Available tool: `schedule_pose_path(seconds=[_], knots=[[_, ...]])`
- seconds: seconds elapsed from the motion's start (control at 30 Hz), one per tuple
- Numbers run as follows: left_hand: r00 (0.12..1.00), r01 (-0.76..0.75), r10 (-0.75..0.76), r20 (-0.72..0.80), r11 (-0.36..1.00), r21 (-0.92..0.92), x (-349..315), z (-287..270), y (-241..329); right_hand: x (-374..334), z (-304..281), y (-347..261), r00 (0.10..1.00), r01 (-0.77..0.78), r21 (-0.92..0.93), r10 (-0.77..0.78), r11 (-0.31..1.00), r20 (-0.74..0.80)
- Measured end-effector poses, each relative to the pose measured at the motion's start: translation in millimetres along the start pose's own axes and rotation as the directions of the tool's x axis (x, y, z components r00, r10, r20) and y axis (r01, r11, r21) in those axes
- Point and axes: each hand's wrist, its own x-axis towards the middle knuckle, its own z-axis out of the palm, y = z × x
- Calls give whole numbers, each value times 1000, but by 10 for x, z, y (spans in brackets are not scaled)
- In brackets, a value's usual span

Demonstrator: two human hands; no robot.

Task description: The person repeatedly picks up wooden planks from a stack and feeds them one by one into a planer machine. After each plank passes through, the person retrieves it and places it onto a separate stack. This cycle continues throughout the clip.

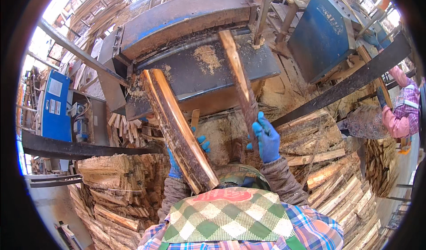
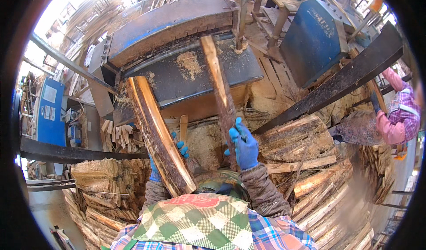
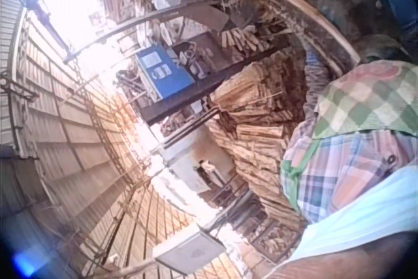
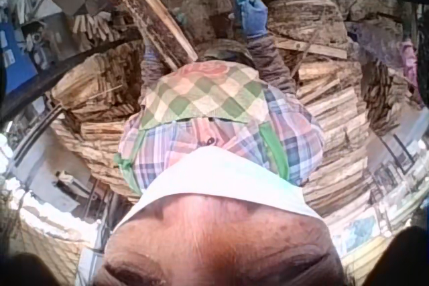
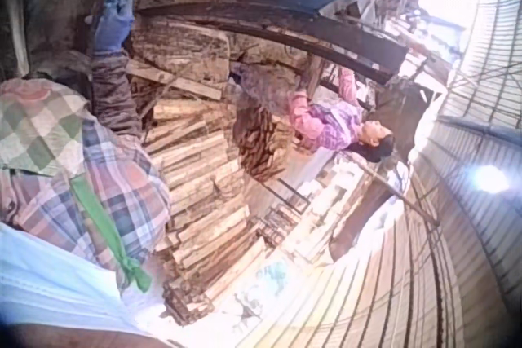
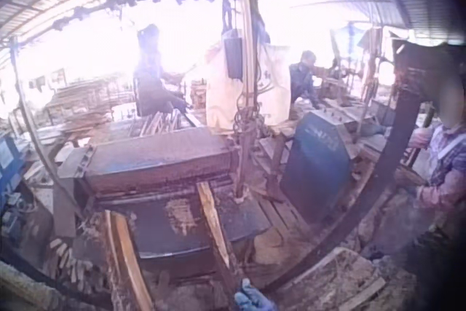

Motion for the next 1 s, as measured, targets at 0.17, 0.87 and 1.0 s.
schedule_pose_path(seconds=[0.17, 0.87, 1.0], knots=[[994, -47, 28, 106, 983, 177, 546, 227, 383, 469, 129, -344, 997, -19, -1, 19, 1000, 69], [997, 61, -53, -47, 980, 188, 665, -355, 760, 2536, 1011, -420, 717, 384, -787, -693, 483, -76], [982, 46, -8, -190, 979, 199, 622, -419, 587, 2611, 970, -333, 711, 349, -818, -698, 457, -87]])
